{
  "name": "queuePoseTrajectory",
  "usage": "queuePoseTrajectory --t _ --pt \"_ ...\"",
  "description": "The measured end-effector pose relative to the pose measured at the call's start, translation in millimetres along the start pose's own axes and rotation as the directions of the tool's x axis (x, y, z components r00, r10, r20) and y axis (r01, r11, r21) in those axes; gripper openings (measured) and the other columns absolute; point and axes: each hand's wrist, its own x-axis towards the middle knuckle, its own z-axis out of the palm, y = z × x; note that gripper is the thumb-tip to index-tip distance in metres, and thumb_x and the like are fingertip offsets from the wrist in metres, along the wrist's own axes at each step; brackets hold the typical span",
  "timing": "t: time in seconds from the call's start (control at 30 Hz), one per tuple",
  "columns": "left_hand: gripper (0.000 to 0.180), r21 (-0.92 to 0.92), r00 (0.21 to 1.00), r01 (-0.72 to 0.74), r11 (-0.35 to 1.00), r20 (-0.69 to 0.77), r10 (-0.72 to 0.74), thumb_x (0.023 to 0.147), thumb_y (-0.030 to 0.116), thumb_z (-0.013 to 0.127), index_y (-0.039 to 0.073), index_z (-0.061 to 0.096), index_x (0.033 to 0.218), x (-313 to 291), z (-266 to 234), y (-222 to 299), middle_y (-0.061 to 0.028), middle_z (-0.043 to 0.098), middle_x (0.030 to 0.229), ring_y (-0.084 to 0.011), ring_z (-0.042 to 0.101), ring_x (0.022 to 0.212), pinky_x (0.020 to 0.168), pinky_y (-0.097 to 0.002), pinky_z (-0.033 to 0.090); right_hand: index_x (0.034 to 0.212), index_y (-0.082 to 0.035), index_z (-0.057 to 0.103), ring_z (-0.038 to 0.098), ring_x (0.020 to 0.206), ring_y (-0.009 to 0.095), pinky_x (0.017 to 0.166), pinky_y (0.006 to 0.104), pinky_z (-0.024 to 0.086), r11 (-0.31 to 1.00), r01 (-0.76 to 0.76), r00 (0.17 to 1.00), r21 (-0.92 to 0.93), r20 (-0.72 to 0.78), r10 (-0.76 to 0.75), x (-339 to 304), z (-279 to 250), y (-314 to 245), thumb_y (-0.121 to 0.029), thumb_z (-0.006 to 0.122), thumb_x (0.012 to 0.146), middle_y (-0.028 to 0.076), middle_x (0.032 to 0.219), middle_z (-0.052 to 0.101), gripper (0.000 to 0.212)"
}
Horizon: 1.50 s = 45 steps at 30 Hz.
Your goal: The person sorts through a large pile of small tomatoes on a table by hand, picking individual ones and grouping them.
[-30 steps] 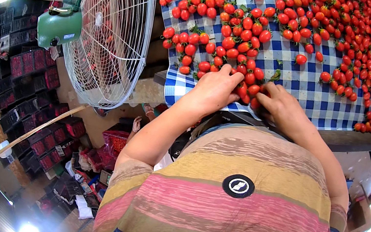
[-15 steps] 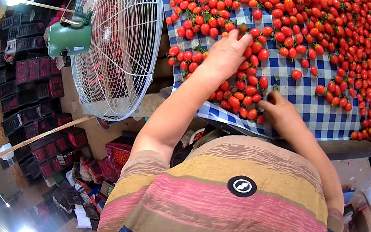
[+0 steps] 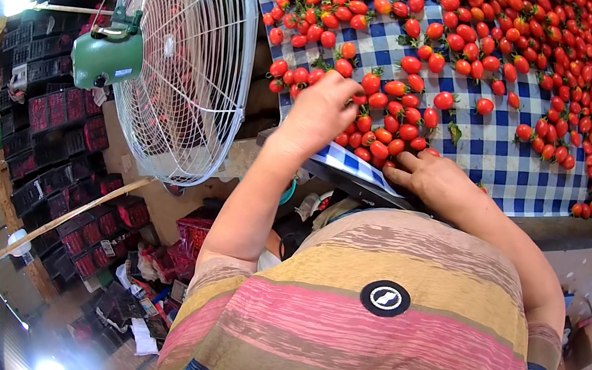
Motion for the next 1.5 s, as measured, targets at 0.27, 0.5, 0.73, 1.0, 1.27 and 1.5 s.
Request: queuePoseTrajectory --t 0.27,0.5,0.73,1.0,1.27,1.5 --pt "0.027 0.165 0.997 -0.070 0.984 0.053 0.062 0.089 0.011 0.066 0.011 0.065 0.116 -12.0 8.2 9.7 -0.0141 0.061 0.103 -0.0351 0.067 0.088 0.073 -0.0438 0.056 0.131 -0.017 0.061 0.065 0.091 0.028 0.072 0.0347 0.057 0.990 -0.115 0.983 0.077 -0.136 0.125 -15.4 4.6 6.5 -0.017 0.056 0.095 0.008 0.107 0.061 0.035" --pt "0.039 -0.367 0.901 -0.419 0.831 -0.059 0.429 0.091 0.025 0.072 0.001 0.066 0.120 27.3 -6.8 112.4 -0.0184 0.066 0.117 -0.0345 0.063 0.110 0.092 -0.0403 0.051 0.133 -0.008 0.057 0.068 0.104 0.025 0.081 0.0416 0.063 -0.709 0.389 0.823 0.588 0.123 0.554 -39.9 -16.0 18.6 -0.045 0.052 0.103 0.011 0.125 0.064 0.048" --pt "0.039 0.129 0.831 -0.556 0.821 0.083 0.550 0.073 0.026 0.082 0.012 0.069 0.107 36.1 47.7 67.8 -0.0146 0.056 0.129 -0.0349 0.052 0.122 0.101 -0.0536 0.041 0.132 -0.010 0.056 0.051 0.072 0.013 0.040 0.0179 0.043 -0.529 0.712 0.678 0.462 -0.257 0.688 -140.5 -20.2 13.2 -0.037 0.057 0.101 0.011 0.111 0.053 0.041" --pt "0.030 0.272 0.909 -0.380 0.884 -0.069 0.412 0.068 0.012 0.081 0.007 0.073 0.097 42.3 5.3 39.4 -0.0219 0.064 0.119 -0.0390 0.059 0.114 0.097 -0.0482 0.048 0.140 -0.005 0.052 0.057 0.108 0.025 0.076 0.0296 0.056 -0.007 0.616 -0.116 0.788 0.100 0.988 -327.3 71.7 -42.6 -0.026 0.055 0.103 0.016 0.137 0.051 0.042" --pt "0.016 -0.123 0.529 -0.790 0.601 0.360 0.768 0.078 0.017 0.071 0.011 0.068 0.093 48.3 120.8 158.8 -0.0064 0.060 0.104 -0.0279 0.054 0.111 0.090 -0.0411 0.046 0.136 -0.003 0.057 0.063 0.107 0.017 0.092 0.0297 0.050 0.296 -0.689 -0.337 0.662 -0.653 0.678 -293.7 16.2 3.0 -0.014 0.061 0.100 0.010 0.120 0.064 0.038" --pt "0.007 0.403 0.881 -0.473 0.783 0.224 0.417 0.074 0.007 0.071 0.003 0.067 0.078 68.2 -15.1 45.7 -0.0130 0.065 0.089 -0.0336 0.063 0.084 0.073 -0.0446 0.052 0.122 -0.002 0.065 0.063 0.107 0.026 0.091 0.0331 0.050 0.564 -0.729 0.171 0.389 -0.694 0.699 -215.9 -69.7 20.7 -0.006 0.069 0.089 0.014 0.118 0.063 0.034"
